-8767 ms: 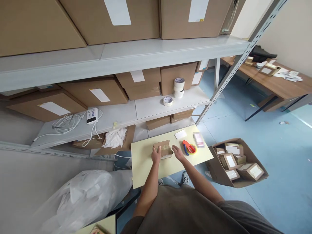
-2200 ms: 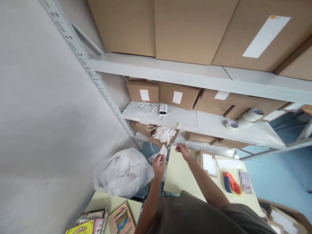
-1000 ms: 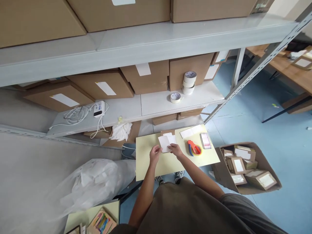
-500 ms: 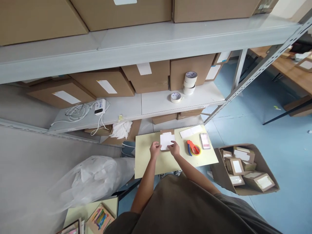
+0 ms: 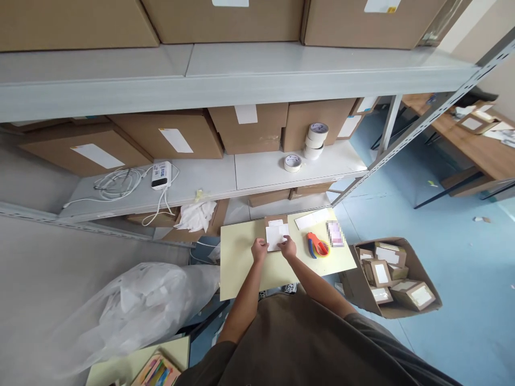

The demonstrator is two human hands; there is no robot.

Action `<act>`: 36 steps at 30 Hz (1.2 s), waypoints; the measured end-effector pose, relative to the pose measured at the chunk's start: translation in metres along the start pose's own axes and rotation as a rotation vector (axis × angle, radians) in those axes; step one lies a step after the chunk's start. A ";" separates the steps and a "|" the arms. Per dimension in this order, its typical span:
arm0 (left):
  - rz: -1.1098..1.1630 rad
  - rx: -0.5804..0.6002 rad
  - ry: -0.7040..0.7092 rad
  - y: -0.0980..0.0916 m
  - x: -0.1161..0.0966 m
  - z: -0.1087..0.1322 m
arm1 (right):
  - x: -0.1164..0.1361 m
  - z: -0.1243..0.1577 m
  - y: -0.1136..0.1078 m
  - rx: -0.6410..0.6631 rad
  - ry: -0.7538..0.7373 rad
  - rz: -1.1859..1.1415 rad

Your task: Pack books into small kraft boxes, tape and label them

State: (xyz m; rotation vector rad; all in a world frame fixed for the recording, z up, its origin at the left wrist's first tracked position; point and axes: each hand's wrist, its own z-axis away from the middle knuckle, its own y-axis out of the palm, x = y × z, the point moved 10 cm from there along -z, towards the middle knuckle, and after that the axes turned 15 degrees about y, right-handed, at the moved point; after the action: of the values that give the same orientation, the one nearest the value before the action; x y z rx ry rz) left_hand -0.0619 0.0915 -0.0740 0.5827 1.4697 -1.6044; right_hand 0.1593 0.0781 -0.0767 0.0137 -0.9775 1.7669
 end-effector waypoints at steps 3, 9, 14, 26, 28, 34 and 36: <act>-0.019 0.014 0.006 0.003 0.002 -0.002 | -0.002 -0.003 0.001 -0.018 0.024 0.011; -0.043 0.033 0.044 0.004 0.003 -0.001 | 0.002 -0.004 0.004 -0.046 0.030 0.053; -0.043 0.065 0.039 0.008 0.008 0.003 | 0.002 -0.006 0.005 -0.074 0.038 0.109; -0.080 0.098 0.096 0.010 0.007 0.001 | 0.010 -0.001 0.011 -0.133 0.030 0.232; -0.153 0.147 0.094 0.010 0.009 0.000 | 0.019 0.001 0.013 -0.144 -0.003 0.303; -0.301 0.259 0.136 0.011 0.005 -0.006 | 0.023 0.007 0.003 -0.148 -0.014 0.402; -0.366 0.276 0.301 0.018 -0.015 -0.007 | 0.020 0.014 0.007 -0.123 -0.091 0.503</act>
State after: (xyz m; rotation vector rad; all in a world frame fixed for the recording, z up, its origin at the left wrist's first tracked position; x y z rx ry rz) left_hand -0.0408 0.1031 -0.0735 0.7711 1.6563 -2.0991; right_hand 0.1388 0.0841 -0.0627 -0.2513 -1.2305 2.1706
